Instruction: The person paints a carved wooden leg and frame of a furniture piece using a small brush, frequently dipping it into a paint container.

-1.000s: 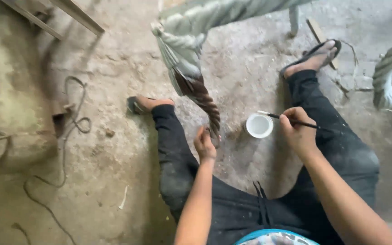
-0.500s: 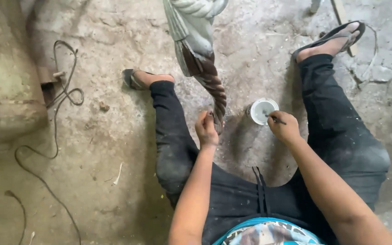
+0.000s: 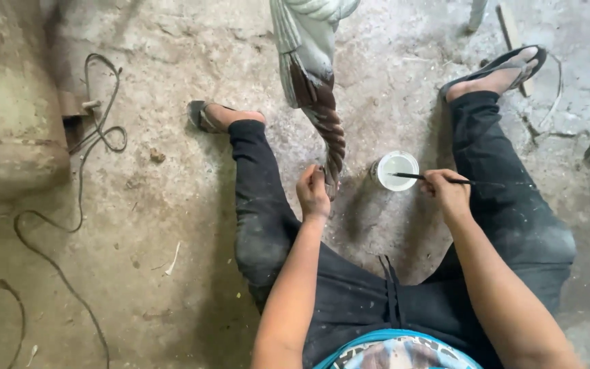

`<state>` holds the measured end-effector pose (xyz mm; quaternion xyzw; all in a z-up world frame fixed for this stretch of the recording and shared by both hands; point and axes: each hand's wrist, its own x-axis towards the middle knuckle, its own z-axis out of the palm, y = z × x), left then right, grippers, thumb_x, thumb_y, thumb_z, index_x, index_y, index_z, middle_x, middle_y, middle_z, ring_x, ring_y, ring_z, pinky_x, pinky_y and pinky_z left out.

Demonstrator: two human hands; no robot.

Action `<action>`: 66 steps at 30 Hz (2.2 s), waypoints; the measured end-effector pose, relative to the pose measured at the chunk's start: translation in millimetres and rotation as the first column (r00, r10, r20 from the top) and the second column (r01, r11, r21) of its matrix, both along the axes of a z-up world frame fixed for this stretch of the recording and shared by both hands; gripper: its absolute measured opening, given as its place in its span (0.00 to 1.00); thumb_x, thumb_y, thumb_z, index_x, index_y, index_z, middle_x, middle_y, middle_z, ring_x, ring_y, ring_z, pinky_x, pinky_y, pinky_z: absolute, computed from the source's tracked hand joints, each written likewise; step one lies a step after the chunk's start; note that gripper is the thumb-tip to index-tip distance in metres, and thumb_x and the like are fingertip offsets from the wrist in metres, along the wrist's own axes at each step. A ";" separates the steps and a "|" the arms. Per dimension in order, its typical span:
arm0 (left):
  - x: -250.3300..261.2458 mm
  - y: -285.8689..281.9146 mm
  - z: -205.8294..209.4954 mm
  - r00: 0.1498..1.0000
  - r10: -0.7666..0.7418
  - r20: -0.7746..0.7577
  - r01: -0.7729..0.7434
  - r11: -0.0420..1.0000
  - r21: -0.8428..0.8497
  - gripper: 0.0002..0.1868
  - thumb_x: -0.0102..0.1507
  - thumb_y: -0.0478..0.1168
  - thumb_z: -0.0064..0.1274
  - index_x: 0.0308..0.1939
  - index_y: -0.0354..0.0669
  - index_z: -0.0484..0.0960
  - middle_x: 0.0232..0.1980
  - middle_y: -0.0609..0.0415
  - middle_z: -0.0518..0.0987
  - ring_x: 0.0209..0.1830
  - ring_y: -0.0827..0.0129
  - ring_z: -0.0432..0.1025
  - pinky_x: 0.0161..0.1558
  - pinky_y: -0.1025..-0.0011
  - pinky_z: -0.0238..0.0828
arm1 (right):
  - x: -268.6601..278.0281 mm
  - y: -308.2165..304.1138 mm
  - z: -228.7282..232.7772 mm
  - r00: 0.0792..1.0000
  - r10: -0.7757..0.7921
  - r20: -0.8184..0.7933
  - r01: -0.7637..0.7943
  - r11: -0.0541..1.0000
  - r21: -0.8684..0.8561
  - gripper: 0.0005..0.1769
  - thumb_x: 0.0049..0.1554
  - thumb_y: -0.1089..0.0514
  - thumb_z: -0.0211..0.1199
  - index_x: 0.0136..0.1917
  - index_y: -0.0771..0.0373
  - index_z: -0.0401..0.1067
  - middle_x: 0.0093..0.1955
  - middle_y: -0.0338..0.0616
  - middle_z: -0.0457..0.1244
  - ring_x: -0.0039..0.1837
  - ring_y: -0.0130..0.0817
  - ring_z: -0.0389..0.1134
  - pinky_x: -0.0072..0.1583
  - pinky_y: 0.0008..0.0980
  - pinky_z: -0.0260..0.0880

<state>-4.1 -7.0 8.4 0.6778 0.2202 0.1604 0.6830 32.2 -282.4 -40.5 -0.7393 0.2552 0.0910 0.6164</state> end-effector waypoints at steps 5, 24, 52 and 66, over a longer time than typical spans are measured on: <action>0.3 4.3 -25.8 1.000 0.008 -0.025 -0.006 0.999 0.054 0.22 0.71 0.47 0.42 0.21 0.49 0.70 0.17 0.56 0.66 0.21 0.71 0.63 0.32 0.72 0.62 | -6.6 -11.3 11.5 0.995 -0.084 0.059 0.089 0.993 -0.080 0.06 0.53 0.59 0.65 0.41 0.64 0.78 0.28 0.49 0.60 0.32 0.31 0.62 0.34 0.33 0.66; 5.9 3.5 -2.7 0.997 -0.069 -0.043 0.068 0.998 -0.006 0.27 0.71 0.56 0.42 0.21 0.51 0.55 0.18 0.63 0.53 0.18 0.76 0.50 0.25 0.69 0.43 | -1.0 42.1 230.7 0.536 0.176 0.825 -0.133 0.983 -0.124 0.09 0.66 0.65 0.65 0.54 0.71 0.66 0.50 0.58 0.64 0.44 0.40 0.70 0.48 0.29 0.75; 6.9 0.5 -16.7 0.997 -0.073 -0.027 0.073 0.997 -0.007 0.26 0.72 0.54 0.40 0.21 0.50 0.58 0.18 0.63 0.55 0.17 0.75 0.52 0.24 0.69 0.45 | 23.8 121.3 293.8 0.255 0.441 0.861 -0.262 0.888 -0.377 0.16 0.65 0.61 0.55 0.52 0.82 0.68 0.48 0.73 0.65 0.49 0.57 0.73 0.45 0.38 0.79; 5.8 -0.5 -21.4 0.998 -0.050 -0.033 0.051 0.998 0.034 0.27 0.71 0.56 0.40 0.21 0.50 0.60 0.18 0.63 0.58 0.19 0.76 0.54 0.25 0.69 0.47 | 27.5 124.4 288.5 0.237 0.514 0.824 -0.237 0.853 -0.464 0.13 0.64 0.63 0.56 0.50 0.81 0.71 0.50 0.72 0.66 0.41 0.49 0.71 0.47 0.37 0.74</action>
